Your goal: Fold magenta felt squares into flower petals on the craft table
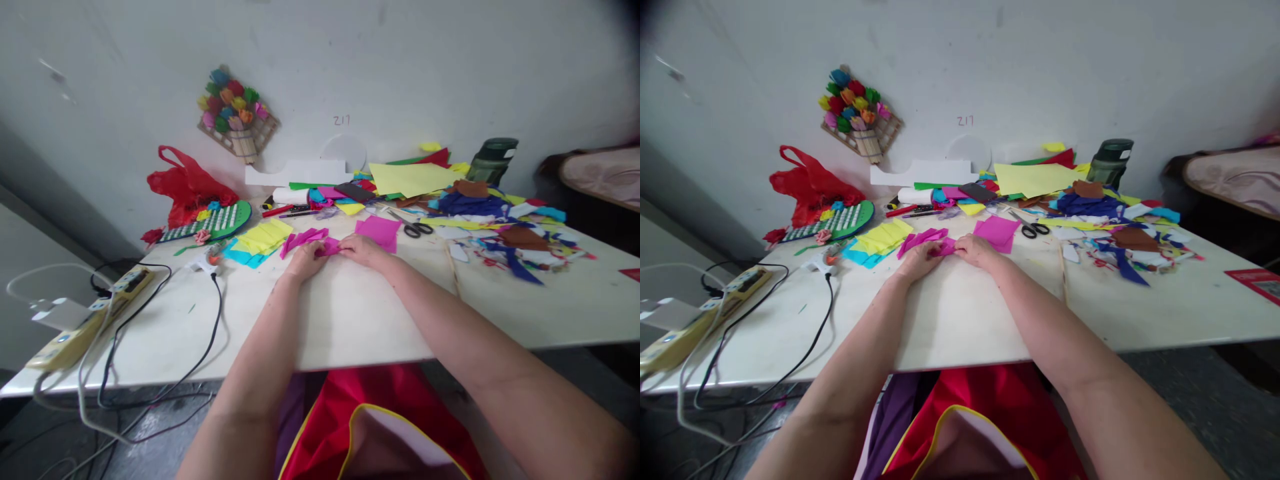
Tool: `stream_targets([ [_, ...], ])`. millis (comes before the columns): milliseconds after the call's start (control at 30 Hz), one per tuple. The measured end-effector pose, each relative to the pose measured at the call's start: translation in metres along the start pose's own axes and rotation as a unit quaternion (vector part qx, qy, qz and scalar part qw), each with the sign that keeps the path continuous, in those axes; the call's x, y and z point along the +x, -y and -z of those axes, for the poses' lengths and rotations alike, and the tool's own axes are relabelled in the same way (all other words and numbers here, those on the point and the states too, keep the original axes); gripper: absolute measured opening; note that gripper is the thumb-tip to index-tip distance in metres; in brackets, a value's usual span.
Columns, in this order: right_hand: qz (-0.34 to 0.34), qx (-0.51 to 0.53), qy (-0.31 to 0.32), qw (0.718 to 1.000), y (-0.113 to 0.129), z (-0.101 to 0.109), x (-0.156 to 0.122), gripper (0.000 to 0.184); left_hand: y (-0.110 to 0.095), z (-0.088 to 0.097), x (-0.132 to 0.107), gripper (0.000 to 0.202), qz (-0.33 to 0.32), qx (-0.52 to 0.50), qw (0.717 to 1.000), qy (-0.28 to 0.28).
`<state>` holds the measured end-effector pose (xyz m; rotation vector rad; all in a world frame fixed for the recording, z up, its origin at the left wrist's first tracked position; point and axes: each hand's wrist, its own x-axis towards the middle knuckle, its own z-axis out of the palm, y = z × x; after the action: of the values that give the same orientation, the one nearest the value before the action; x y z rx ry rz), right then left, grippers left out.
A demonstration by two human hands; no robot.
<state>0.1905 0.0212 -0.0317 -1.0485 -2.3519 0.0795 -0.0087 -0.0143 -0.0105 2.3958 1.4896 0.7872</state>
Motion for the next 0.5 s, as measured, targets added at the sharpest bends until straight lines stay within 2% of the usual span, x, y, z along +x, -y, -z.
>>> stream_targets([
  [233,-0.002,0.015,-0.006,1.0,0.0022,0.001,0.0012,0.011,-0.0015,0.0023,0.0014,0.018,0.011,0.009,1.0,-0.002],
  [500,-0.026,0.088,-0.055,0.994,-0.0039,-0.0021,0.0023,0.008,-0.0015,0.0018,0.0024,0.015,0.015,0.018,1.0,-0.007],
])
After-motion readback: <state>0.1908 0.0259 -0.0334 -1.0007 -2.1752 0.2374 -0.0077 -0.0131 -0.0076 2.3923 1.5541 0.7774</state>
